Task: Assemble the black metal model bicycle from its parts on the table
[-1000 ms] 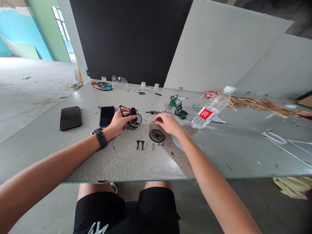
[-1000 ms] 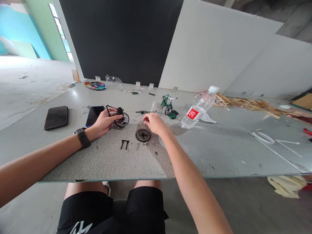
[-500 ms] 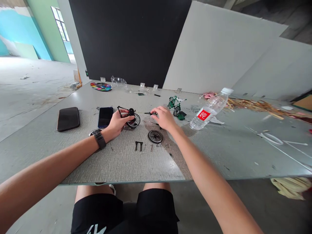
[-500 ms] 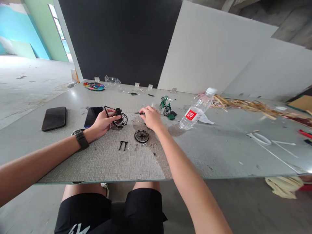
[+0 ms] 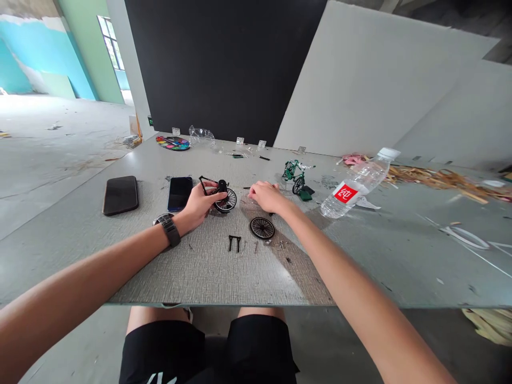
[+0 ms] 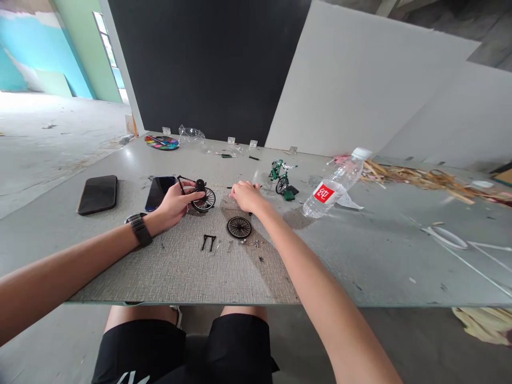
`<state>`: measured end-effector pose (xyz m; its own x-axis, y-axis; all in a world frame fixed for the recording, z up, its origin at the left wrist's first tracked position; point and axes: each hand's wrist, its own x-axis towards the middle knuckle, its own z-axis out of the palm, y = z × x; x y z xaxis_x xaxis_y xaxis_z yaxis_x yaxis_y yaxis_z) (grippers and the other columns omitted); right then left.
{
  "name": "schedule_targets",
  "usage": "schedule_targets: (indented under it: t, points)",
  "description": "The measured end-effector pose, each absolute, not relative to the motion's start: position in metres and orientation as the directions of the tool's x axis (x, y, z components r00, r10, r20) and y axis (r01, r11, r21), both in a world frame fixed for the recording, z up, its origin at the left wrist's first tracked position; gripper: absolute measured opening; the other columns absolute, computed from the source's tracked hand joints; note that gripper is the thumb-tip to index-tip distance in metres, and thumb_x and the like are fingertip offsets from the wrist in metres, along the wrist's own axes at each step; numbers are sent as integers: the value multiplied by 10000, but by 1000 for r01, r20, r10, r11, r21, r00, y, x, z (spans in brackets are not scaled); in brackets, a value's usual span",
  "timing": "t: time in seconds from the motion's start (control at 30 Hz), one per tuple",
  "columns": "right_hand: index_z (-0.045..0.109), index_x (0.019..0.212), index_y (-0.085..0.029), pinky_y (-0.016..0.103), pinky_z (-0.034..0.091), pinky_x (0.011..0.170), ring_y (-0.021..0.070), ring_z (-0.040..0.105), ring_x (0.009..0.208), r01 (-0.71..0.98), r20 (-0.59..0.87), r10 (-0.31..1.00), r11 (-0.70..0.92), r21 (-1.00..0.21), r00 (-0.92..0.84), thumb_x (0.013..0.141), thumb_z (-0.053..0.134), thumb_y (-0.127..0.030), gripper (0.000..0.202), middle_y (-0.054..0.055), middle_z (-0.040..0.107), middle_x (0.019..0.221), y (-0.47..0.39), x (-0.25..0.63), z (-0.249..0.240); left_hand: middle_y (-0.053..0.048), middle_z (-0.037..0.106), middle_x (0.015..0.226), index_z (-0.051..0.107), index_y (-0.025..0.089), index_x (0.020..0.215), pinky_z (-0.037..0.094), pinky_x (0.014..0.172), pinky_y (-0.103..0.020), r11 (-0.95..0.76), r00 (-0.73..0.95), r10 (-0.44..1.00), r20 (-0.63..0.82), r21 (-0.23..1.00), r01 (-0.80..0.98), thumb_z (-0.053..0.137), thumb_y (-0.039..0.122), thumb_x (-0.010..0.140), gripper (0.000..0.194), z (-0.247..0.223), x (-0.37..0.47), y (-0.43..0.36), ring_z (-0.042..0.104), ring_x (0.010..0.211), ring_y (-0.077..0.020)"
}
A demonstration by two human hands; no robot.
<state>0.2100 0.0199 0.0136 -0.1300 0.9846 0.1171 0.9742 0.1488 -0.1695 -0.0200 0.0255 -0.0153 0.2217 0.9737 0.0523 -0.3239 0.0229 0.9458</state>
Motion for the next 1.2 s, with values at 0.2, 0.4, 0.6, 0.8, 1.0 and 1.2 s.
schedule_targets:
  t: [0.2, 0.4, 0.6, 0.8, 1.0, 1.2]
  points:
    - [695, 1041, -223, 336, 442, 745, 191, 612, 851, 929, 142, 963, 261, -262, -231, 948, 516, -276, 208, 69, 707, 977, -26, 229, 31, -40, 701, 805, 525, 149, 944, 499, 543, -224, 40, 230, 972, 41, 940, -339, 778, 55, 707, 360, -12, -18, 23, 690, 631, -137]
    - [729, 1132, -203, 365, 479, 798, 227, 639, 920, 943, 185, 941, 309, -128, -283, 974, 475, -234, 301, 102, 704, 1018, -59, 230, 20, -27, 696, 791, 526, 151, 949, 493, 533, -218, 53, 222, 975, 21, 946, -321, 763, 41, 720, 348, -9, -19, 22, 678, 610, -123]
    - [750, 1120, -213, 365, 478, 805, 232, 637, 913, 945, 151, 939, 320, -68, -308, 950, 478, -196, 321, 103, 701, 959, -58, 218, 19, -28, 692, 782, 521, 146, 944, 512, 577, -239, 41, 234, 971, 41, 941, -336, 765, 46, 716, 348, -11, -20, 22, 674, 620, -124]
    - [760, 1080, -225, 392, 481, 813, 263, 633, 958, 941, 159, 936, 329, -77, -314, 938, 486, -191, 311, 114, 709, 978, -54, 218, 13, -34, 693, 786, 520, 152, 941, 500, 579, -238, 41, 228, 973, 40, 939, -341, 784, 61, 700, 369, -13, -20, 23, 672, 626, -127]
    - [741, 1099, -196, 361, 482, 796, 235, 639, 928, 946, 209, 951, 265, -186, -225, 970, 461, -222, 309, 108, 694, 1010, -57, 219, 17, -32, 697, 792, 516, 155, 939, 520, 607, -250, 31, 231, 972, 53, 937, -347, 780, 68, 704, 365, -15, -20, 25, 680, 645, -131]
    - [726, 1038, -174, 355, 496, 796, 212, 655, 882, 914, 353, 928, 238, -329, -115, 928, 514, -197, 240, 91, 725, 987, -48, 216, 18, -35, 696, 799, 515, 157, 956, 501, 567, -232, 35, 237, 970, 46, 945, -324, 784, 80, 710, 373, -15, -21, 25, 679, 622, -129]
